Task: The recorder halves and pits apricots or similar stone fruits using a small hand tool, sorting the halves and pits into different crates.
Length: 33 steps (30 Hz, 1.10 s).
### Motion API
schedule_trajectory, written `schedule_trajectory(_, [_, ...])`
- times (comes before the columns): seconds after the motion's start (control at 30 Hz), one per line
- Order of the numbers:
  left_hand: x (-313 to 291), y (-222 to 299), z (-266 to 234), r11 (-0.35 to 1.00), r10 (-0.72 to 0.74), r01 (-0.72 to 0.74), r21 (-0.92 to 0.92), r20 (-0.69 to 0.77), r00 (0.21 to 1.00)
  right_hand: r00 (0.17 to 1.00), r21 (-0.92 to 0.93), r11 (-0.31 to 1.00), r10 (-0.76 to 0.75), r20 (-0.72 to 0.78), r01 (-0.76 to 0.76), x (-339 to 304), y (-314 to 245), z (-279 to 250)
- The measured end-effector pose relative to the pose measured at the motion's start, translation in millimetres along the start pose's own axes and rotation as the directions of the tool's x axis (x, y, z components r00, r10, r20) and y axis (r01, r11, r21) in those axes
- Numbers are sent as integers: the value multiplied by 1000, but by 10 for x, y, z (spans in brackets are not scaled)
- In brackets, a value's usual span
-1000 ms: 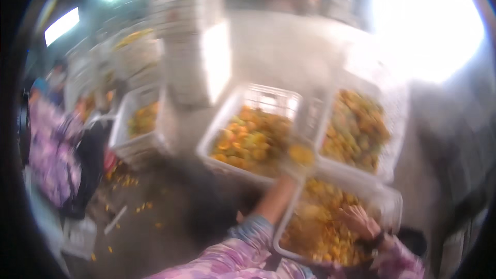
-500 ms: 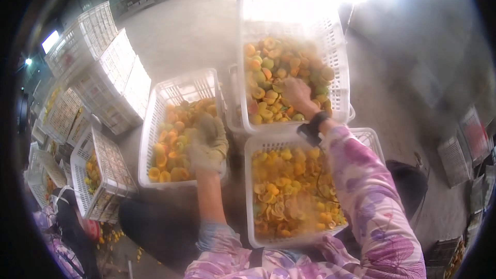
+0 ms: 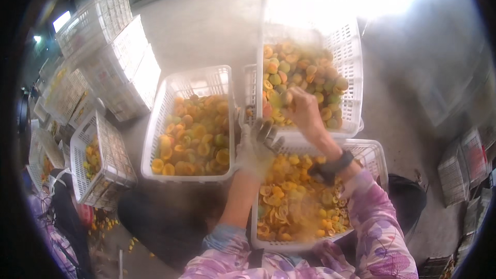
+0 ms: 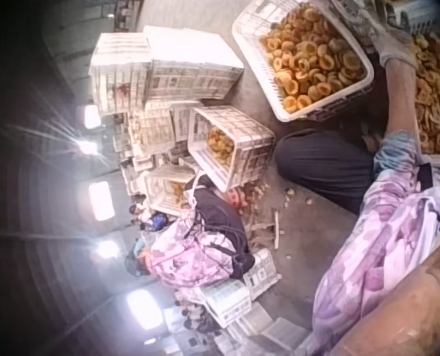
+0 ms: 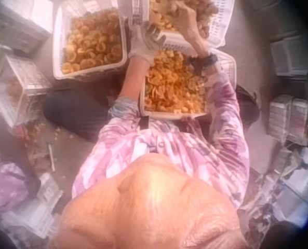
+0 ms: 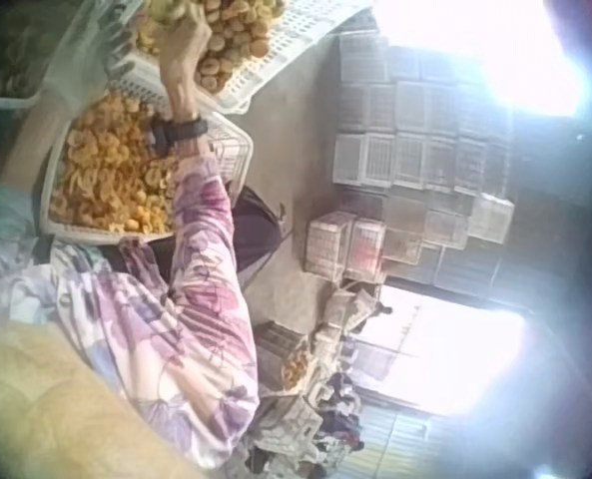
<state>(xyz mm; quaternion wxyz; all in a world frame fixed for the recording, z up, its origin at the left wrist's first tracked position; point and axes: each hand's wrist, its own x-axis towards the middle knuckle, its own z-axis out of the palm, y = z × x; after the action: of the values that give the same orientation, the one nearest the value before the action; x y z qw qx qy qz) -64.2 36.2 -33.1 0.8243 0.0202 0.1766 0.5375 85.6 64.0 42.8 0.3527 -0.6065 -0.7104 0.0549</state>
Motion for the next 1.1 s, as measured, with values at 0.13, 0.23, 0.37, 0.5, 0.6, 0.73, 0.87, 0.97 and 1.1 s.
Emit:
schedule_trajectory(0.13, [-33,-103,157,994,93,-76,-76,265,960,983,81,980,-178,-38,180,-549,-396,-71])
schedule_trajectory(0.23, [-218,24,411,972,214,-207,-108,54,975,958,92,972,-191,-214,214,-771,-628,-50])
schedule_trajectory(0.37, [-333,83,481,962,259,-249,-115,76,963,986,-27,1000,-11,-165,7,-911,-724,36])
schedule_trajectory(0.5, [-424,118,478,933,352,-359,33,138,926,997,-115,992,-66,-48,60,-952,-726,122])
schedule_trajectory(0.6, [-483,107,483,899,385,-409,157,162,909,1000,-111,994,-21,-15,19,-962,-685,191])
schedule_trajectory(0.73, [-446,105,407,843,426,-456,285,163,890,999,-27,998,50,-5,-50,-950,-775,212])
schedule_trajectory(0.87, [-361,81,330,754,531,-571,326,208,821,995,76,997,6,95,-14,-987,-741,155])
schedule_trajectory(0.97, [-241,73,264,720,567,-615,321,239,788,985,76,997,-4,172,-9,-960,-771,48])
schedule_trajectory(1.1, [-228,119,249,697,508,-579,424,277,815,978,-58,996,-55,203,68,-937,-804,-8])
